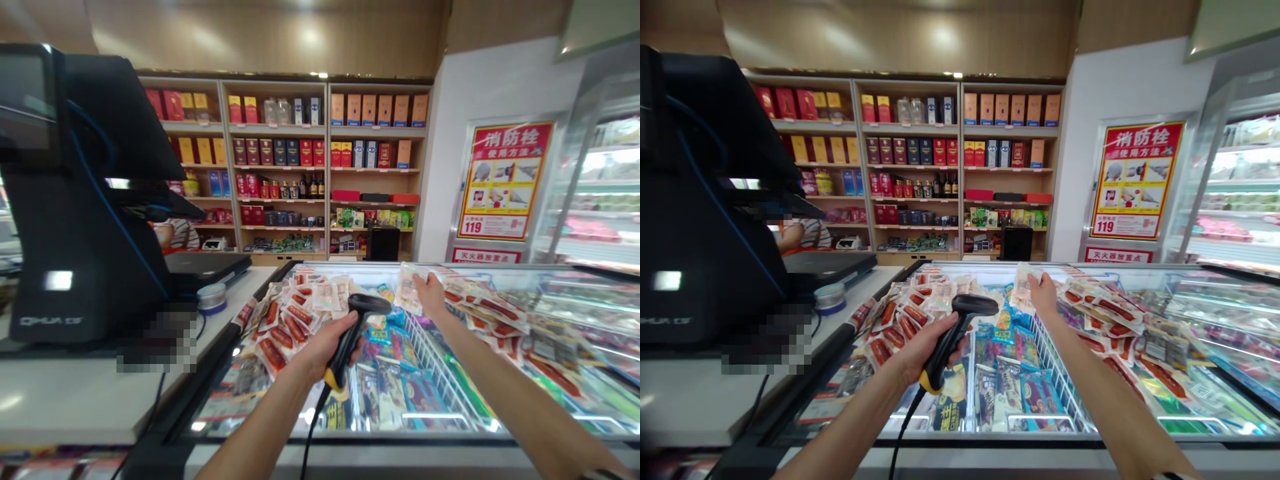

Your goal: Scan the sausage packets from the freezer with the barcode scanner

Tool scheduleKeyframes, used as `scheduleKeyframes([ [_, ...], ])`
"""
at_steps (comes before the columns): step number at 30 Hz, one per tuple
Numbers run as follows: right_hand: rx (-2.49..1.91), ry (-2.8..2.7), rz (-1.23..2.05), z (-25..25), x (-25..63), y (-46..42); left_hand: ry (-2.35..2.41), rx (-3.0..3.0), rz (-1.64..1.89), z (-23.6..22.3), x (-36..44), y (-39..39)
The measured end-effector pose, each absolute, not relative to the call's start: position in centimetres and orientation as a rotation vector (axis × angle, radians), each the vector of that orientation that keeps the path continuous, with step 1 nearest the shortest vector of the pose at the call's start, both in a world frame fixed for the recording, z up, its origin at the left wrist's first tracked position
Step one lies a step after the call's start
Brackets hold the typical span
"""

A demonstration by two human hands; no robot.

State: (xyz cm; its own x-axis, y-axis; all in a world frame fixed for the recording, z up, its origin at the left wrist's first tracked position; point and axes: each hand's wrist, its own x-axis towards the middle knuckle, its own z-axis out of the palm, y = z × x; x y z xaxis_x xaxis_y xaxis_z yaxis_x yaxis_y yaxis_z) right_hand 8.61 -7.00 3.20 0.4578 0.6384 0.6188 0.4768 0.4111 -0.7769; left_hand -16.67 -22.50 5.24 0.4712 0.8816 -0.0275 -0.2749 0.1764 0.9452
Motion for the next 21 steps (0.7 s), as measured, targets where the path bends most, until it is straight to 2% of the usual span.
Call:
scheduleKeyframes([
  [9,-1.325,-1.064,0.027,3.4,7.0,-6.9,0.743,1.024,0.96,4.7,-18.2,-22.0],
  [12,-1.333,-1.239,-0.144,2.8,6.6,-7.2,0.732,0.977,0.986,4.6,-19.0,-22.0],
  [16,-1.119,-1.751,-0.451,-0.8,7.7,-9.1,0.744,0.973,1.019,4.7,-20.2,-22.3],
  [21,-1.055,-2.031,-0.535,-6.3,8.3,-13.5,0.747,0.964,1.012,4.7,-21.0,-22.5],
])
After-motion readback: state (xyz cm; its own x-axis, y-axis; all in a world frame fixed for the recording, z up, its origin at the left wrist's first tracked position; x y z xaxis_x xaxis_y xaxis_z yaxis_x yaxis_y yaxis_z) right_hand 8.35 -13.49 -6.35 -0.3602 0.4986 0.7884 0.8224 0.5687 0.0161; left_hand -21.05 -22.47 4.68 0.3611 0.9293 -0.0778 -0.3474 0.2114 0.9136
